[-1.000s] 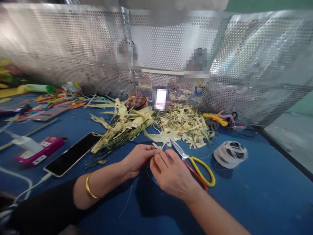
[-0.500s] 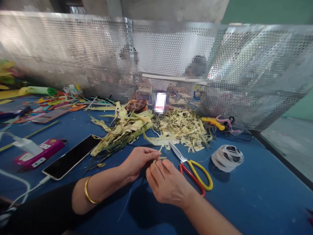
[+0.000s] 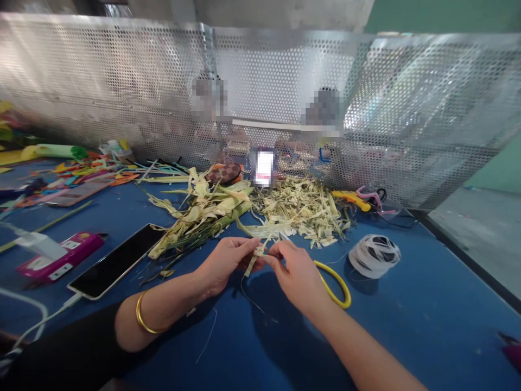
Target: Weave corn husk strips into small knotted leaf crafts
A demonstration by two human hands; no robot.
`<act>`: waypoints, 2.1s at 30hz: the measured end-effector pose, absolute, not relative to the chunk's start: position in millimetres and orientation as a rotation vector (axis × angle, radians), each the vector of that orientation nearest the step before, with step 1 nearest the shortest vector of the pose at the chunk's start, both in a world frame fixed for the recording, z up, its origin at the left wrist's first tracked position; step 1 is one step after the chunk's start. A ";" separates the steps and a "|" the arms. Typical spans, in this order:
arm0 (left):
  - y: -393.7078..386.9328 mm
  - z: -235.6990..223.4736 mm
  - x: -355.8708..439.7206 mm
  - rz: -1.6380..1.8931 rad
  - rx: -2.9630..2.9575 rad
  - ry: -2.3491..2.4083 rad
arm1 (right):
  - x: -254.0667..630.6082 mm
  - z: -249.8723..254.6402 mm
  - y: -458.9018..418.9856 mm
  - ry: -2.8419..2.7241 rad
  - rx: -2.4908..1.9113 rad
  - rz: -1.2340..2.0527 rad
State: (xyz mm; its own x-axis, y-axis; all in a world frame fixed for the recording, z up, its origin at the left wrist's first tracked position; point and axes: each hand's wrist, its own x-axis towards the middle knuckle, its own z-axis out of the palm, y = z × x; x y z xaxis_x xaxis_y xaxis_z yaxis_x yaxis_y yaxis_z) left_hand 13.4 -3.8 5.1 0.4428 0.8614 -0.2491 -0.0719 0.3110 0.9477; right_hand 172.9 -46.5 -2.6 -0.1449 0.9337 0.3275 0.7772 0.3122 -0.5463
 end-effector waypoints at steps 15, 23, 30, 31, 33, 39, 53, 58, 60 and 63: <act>-0.3 12.3 11.0 0.651 1.221 0.951 | 186.5 10.0 -43.2 -1.816 -1.549 0.585; -2.9 5.7 13.6 0.577 1.281 0.968 | 175.1 2.6 -43.8 -1.497 -1.534 0.885; -3.2 2.3 14.5 0.580 1.322 0.930 | 173.4 -5.9 -42.3 -1.445 -1.570 0.678; -2.9 2.6 14.3 0.574 1.341 0.927 | 173.4 -7.2 -42.1 -1.440 -1.581 0.652; -2.4 3.2 14.0 0.566 1.369 0.926 | 173.3 -8.8 -42.1 -1.431 -1.596 0.618; -1.3 5.9 12.3 0.527 1.424 0.921 | 172.2 -8.4 -43.7 -1.434 -1.635 0.520; -3.6 -4.1 14.6 0.419 1.509 0.889 | 172.2 8.0 -48.1 -1.817 -1.552 0.546; -4.3 -2.6 15.3 0.394 1.431 0.856 | 167.3 5.9 -46.6 -1.815 -1.512 0.861; -4.3 -1.4 15.3 0.384 1.391 0.845 | 166.3 6.1 -46.6 -1.790 -1.511 0.916; -3.0 0.1 14.5 0.368 1.333 0.827 | 166.4 5.5 -47.3 -1.695 -1.506 1.003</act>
State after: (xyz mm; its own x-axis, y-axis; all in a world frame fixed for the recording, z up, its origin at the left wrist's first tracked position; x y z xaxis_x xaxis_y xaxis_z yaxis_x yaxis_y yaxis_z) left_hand 14.5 -3.0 0.1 0.6714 0.6703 -0.3161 0.2134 0.2337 0.9486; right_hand 166.4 -47.3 5.5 -0.1288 0.9915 -0.0193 0.4944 0.0473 -0.8679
